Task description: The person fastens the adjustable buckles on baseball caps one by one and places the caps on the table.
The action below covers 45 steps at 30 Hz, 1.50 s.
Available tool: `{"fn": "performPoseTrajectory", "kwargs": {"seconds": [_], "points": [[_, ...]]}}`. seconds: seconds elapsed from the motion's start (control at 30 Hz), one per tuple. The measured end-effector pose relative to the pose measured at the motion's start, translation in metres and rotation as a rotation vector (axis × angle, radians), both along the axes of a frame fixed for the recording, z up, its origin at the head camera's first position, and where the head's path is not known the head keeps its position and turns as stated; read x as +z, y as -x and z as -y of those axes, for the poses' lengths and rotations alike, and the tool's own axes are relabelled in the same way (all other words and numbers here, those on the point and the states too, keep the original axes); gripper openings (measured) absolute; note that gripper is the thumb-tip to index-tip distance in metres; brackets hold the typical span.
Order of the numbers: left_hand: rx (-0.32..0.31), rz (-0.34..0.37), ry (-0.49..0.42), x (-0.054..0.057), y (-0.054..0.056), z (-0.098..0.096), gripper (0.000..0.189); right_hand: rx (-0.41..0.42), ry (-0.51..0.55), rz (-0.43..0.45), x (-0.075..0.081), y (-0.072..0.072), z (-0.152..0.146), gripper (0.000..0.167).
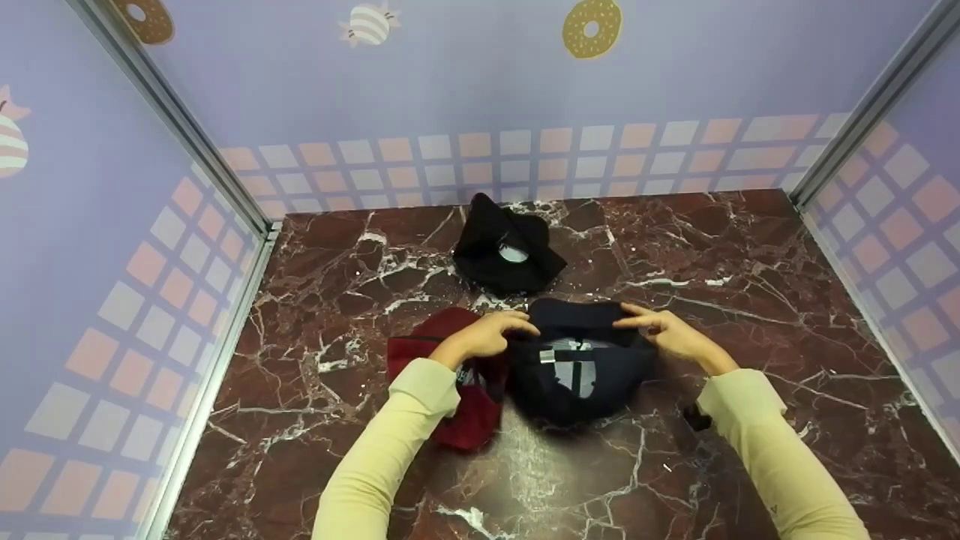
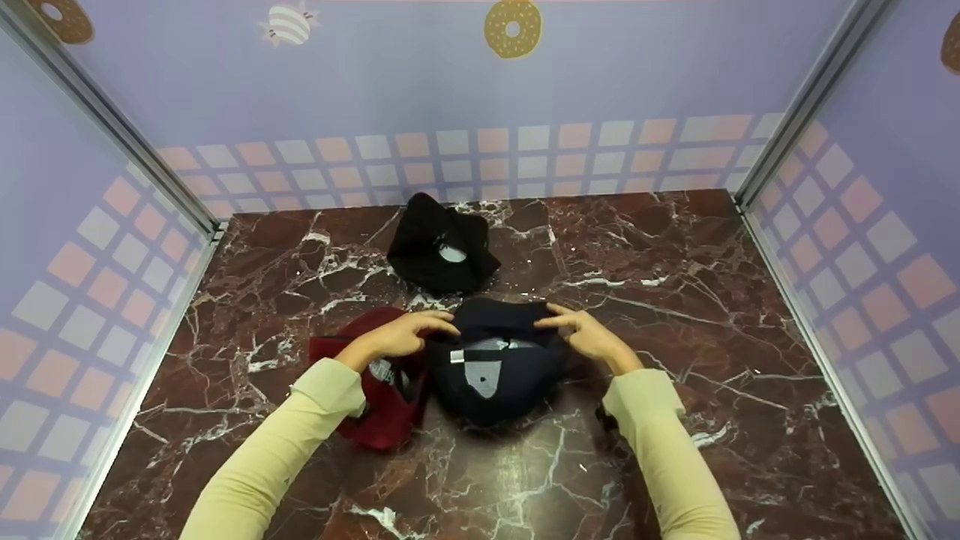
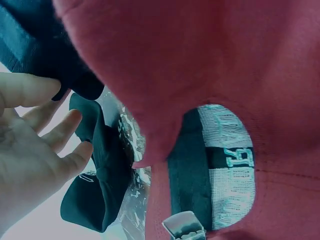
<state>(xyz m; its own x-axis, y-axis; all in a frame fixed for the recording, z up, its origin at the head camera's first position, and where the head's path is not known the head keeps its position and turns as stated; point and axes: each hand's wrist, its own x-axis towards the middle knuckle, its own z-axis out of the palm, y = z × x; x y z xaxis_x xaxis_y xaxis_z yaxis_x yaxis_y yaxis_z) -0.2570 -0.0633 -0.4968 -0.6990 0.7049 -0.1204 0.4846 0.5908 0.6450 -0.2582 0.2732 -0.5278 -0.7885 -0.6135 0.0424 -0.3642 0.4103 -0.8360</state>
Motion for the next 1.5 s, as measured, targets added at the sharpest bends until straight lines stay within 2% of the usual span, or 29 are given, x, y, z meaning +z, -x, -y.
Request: {"fn": "performPoseTrajectory", "kwargs": {"seconds": [0.13, 0.3, 0.5, 0.7, 0.9, 1.07, 1.1, 1.3, 1.33, 1.5], "points": [[-0.012, -0.025, 0.07, -0.002, 0.0, 0.001, 0.06, -0.004, 0.046, 0.03, -0.003, 0.001, 0.002, 0.042], [-0.025, -0.044, 0.119, -0.005, -0.001, 0.003, 0.056, -0.058, 0.129, 0.105, -0.006, 0.004, 0.008, 0.038], [-0.04, -0.015, 0.058, -0.01, 0.0, 0.009, 0.041, -0.11, 0.184, 0.136, -0.008, 0.007, 0.015, 0.035], [0.001, 0.024, 0.022, -0.009, -0.003, 0.015, 0.022, -0.142, 0.23, 0.128, -0.01, 0.007, 0.02, 0.033], [-0.009, 0.005, 0.002, -0.011, -0.004, 0.021, 0.021, -0.183, 0.286, 0.184, -0.011, 0.008, 0.025, 0.028], [0.014, 0.067, -0.078, -0.011, -0.002, 0.029, 0.019, -0.195, 0.396, 0.221, -0.012, 0.007, 0.03, 0.025], [0.003, 0.061, -0.112, -0.018, 0.002, 0.032, 0.019, -0.198, 0.415, 0.222, -0.012, 0.006, 0.031, 0.025], [0.022, 0.117, -0.209, -0.011, 0.002, 0.037, 0.027, -0.183, 0.528, 0.281, -0.004, 0.003, 0.037, 0.022], [0.056, 0.142, -0.207, -0.002, -0.003, 0.035, 0.027, -0.175, 0.546, 0.294, -0.001, 0.002, 0.038, 0.023], [0.186, 0.23, -0.333, 0.019, -0.013, 0.032, 0.034, -0.146, 0.617, 0.35, 0.01, -0.003, 0.042, 0.025]]}}
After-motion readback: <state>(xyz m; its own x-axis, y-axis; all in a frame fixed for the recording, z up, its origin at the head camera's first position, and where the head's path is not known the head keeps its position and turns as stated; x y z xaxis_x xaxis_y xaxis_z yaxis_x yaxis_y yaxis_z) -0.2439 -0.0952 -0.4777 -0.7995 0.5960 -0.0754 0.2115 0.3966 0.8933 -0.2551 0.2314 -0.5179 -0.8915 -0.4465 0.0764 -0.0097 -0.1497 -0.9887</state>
